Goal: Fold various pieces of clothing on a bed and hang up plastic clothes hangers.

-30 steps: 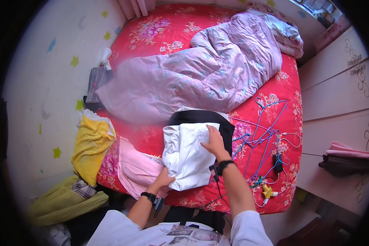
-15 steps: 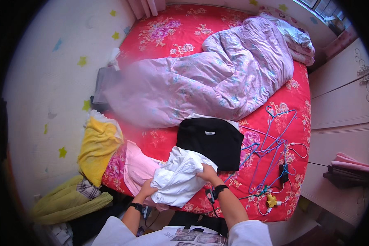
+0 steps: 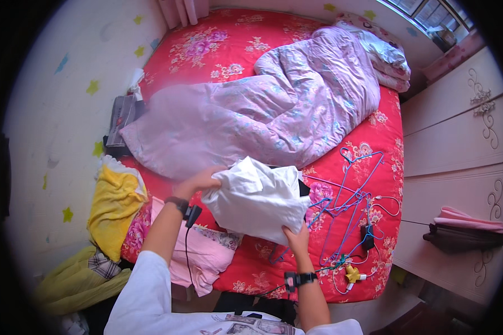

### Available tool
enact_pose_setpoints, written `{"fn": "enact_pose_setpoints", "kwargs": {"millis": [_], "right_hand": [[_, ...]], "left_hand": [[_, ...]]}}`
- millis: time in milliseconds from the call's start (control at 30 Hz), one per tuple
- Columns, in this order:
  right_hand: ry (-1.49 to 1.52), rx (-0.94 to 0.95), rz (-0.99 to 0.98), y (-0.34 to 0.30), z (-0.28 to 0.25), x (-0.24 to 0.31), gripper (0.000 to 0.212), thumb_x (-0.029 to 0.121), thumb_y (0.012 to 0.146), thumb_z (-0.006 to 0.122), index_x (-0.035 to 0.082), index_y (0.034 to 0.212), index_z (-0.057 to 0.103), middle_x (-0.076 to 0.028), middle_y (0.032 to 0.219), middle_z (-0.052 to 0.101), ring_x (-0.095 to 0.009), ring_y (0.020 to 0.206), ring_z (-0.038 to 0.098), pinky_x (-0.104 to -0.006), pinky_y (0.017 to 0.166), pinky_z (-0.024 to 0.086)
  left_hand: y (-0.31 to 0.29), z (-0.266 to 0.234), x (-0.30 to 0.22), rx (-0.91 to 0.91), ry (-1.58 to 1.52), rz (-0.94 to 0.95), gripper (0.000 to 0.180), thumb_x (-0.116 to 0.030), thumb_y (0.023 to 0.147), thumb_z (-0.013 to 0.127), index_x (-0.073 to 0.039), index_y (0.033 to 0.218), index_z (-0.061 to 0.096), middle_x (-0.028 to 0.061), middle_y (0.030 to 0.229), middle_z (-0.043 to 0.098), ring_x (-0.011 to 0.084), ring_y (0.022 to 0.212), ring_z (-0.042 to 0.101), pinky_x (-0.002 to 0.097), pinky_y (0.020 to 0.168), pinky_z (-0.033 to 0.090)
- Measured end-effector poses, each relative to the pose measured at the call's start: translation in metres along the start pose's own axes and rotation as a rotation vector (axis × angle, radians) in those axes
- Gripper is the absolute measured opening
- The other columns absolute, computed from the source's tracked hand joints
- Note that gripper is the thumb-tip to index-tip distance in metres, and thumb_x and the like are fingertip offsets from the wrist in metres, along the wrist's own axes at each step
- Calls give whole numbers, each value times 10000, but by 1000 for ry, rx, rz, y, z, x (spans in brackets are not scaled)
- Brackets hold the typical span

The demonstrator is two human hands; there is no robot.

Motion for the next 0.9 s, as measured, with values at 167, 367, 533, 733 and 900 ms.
{"fn": "enact_pose_setpoints", "kwargs": {"millis": [167,367,533,733,900], "right_hand": [[-265,-73,122,44,-3,-100,916,391,630,816,-1,1342,393,-238,1328,439,-356,1219,440,-415,1008,372],[-93,12,250,67,-10,-112,748,232,694,791,-21,1284,408,-155,1172,558,-266,1037,561,-369,905,448],[147,189,549,59,3,-134,521,198,761,707,-25,1185,503,-123,1036,617,-244,901,617,-359,816,503],[276,257,588,2,4,-95,410,195,796,618,5,1143,510,-120,1007,614,-259,875,628,-391,798,524],[299,285,443,-40,47,-23,620,47,769,615,-5,1323,342,-137,1123,555,-261,974,600,-375,840,518]], "left_hand": [[-6,-5,108,-466,-33,-289,961,-408,620,842,64,1313,371,246,1251,525,294,1128,543,377,911,466],[-63,88,196,-414,-68,-670,1078,-430,547,867,107,1310,328,289,1315,455,350,1225,474,397,989,422],[-60,116,168,-334,-429,-498,606,-243,668,789,85,1127,567,168,1033,649,238,947,630,346,831,492],[-109,124,138,-322,-686,-473,534,-184,657,708,96,1097,590,159,977,654,244,880,627,338,785,487],[-198,88,149,-433,-667,-421,593,-173,606,744,93,1112,588,170,1022,651,252,896,631,340,795,491]]}}
Point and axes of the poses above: each hand's wrist, its own y-axis towards the middle knuckle, its own z-axis out of the palm, x = y × z, the point moved 9 cm from there along y, towards the middle knuckle
